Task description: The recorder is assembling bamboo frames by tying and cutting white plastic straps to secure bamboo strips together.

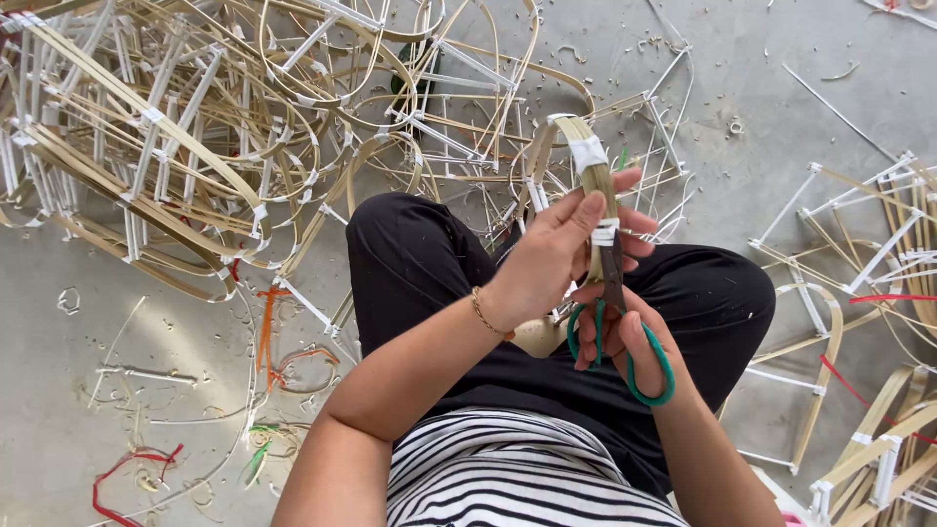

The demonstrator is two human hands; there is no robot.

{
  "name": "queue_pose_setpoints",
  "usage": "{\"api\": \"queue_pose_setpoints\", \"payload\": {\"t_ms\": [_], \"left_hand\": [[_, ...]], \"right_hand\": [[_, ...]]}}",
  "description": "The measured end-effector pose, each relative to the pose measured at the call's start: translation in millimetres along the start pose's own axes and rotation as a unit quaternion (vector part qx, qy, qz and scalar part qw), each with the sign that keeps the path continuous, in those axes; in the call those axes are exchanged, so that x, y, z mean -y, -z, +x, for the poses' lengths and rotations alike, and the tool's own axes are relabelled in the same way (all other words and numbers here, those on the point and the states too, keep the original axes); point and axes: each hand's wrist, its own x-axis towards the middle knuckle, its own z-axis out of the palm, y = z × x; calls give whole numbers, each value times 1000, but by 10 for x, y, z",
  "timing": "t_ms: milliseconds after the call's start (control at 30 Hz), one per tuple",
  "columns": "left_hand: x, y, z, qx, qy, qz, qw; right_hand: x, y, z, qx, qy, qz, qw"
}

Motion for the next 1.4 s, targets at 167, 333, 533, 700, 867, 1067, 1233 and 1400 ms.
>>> {"api": "queue_pose_setpoints", "payload": {"t_ms": [167, 333, 533, 700, 867, 1067, 1233, 1400], "left_hand": [[87, -47, -66, 0, -5, -2, 1000], [108, -86, -74, -3, 5, -18, 1000], [210, -101, -35, 6, -10, -7, 1000], [79, 91, -38, 11, -6, -39, 999], [-354, 276, 16, -48, -35, 104, 993], [-938, 452, 283, 50, -232, 22, 971], [-878, 524, 378, -4, -256, 221, 941], [-573, 910, 447, -19, -123, 171, 977]], "right_hand": [[-123, -11, -103, -31, 15, -3, 999], [-50, -69, -88, -54, 23, -40, 997], [-19, -42, -136, -39, 35, 6, 999], [-165, 662, -452, -119, 152, -6, 981], [-105, 1952, -1154, -318, 91, -185, 925], [-1942, 3266, -1923, -360, -264, -617, 648], [-2662, 3502, -2042, -284, -365, -414, 784], [-2253, 3084, -985, -314, -281, -299, 856]]}}
